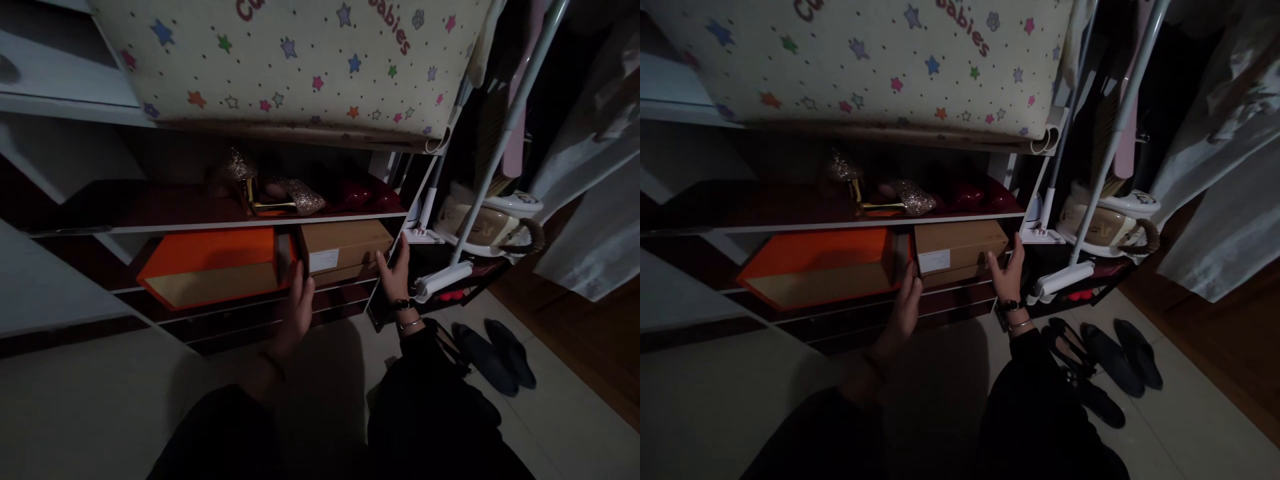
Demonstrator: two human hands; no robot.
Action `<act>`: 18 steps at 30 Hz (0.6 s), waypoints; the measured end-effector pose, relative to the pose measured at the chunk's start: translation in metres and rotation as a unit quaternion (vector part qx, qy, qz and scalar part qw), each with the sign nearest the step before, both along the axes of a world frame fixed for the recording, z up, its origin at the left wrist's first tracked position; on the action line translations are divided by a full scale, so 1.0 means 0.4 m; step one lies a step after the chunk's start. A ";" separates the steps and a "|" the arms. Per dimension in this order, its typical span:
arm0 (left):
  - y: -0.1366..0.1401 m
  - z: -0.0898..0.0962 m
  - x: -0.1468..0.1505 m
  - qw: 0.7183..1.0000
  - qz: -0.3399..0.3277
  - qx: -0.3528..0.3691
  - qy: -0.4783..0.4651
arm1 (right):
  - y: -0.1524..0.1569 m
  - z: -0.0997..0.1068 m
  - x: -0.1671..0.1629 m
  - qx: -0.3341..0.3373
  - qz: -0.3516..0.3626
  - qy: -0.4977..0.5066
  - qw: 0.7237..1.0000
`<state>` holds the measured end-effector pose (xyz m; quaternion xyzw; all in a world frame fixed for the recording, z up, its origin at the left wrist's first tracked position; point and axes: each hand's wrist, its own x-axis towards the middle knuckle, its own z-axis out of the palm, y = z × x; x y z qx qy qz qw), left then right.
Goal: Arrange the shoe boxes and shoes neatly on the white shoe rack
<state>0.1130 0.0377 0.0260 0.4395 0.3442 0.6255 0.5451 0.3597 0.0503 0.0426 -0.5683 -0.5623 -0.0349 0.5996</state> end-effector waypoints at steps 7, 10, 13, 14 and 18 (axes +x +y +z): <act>-0.059 0.031 0.039 1.000 0.004 0.014 -0.020 | -0.039 -0.019 -0.013 -0.051 0.099 -0.004 0.994; -0.124 0.013 0.051 1.000 0.011 0.028 -0.006 | -0.087 -0.023 0.002 -0.047 0.072 -0.052 0.995; -0.163 -0.027 0.060 0.997 0.067 0.021 -0.013 | -0.129 -0.022 0.010 -0.035 0.037 -0.136 0.989; -0.164 -0.039 0.062 0.996 0.081 0.002 -0.032 | -0.140 -0.019 0.009 -0.037 0.018 -0.174 0.984; -0.118 -0.053 0.057 0.978 0.036 -0.116 -0.167 | -0.161 0.002 -0.013 -0.081 -0.076 -0.333 0.936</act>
